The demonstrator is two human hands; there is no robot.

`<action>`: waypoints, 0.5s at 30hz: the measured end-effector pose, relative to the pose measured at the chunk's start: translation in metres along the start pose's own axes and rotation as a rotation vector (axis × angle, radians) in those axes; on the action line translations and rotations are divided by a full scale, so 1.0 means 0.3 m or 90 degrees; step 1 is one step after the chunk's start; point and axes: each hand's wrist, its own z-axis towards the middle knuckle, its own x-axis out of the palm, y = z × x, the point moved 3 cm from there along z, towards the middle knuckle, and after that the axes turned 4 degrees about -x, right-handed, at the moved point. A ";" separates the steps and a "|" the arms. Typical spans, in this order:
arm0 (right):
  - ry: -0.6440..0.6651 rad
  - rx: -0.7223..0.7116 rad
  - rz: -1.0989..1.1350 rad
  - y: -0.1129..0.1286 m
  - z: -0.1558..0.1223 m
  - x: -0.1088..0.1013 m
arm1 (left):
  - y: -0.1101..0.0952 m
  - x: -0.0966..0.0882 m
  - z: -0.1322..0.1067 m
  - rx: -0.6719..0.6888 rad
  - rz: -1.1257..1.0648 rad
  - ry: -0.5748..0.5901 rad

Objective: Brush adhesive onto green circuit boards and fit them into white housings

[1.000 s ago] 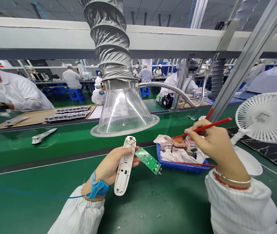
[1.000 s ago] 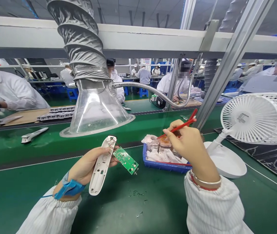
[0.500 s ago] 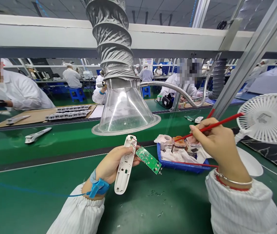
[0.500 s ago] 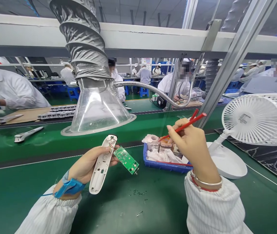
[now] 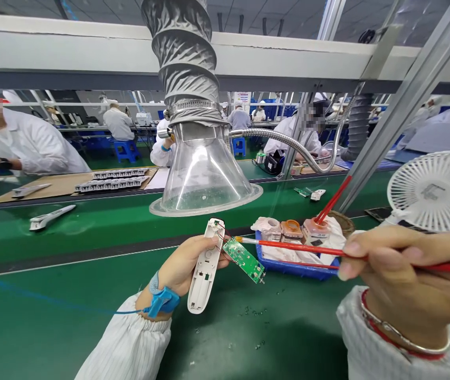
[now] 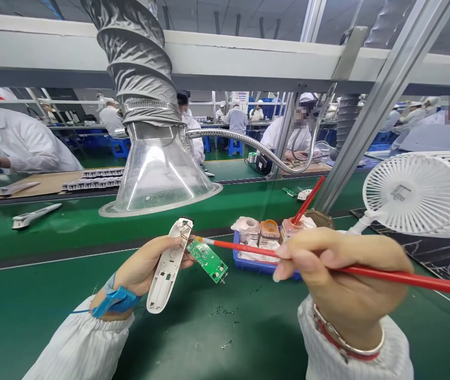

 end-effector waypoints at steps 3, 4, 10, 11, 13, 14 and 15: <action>0.041 0.005 0.046 -0.025 -0.021 0.018 | 0.003 0.001 -0.001 0.003 0.012 0.002; 0.060 0.010 0.062 -0.034 -0.025 0.025 | 0.003 0.001 -0.002 0.005 0.015 0.002; 0.134 -0.006 0.118 -0.040 -0.015 0.053 | -0.001 0.010 -0.013 0.005 0.022 0.006; 0.128 -0.006 0.107 -0.040 -0.011 0.051 | -0.002 0.012 -0.015 0.005 0.018 0.007; 0.116 -0.008 0.091 -0.040 -0.005 0.044 | -0.003 0.014 -0.018 0.004 0.010 0.005; 0.112 -0.009 0.088 -0.041 -0.003 0.040 | -0.003 0.014 -0.019 0.004 0.007 0.005; 0.112 -0.008 0.087 -0.042 -0.001 0.036 | -0.003 0.015 -0.020 0.005 0.006 0.006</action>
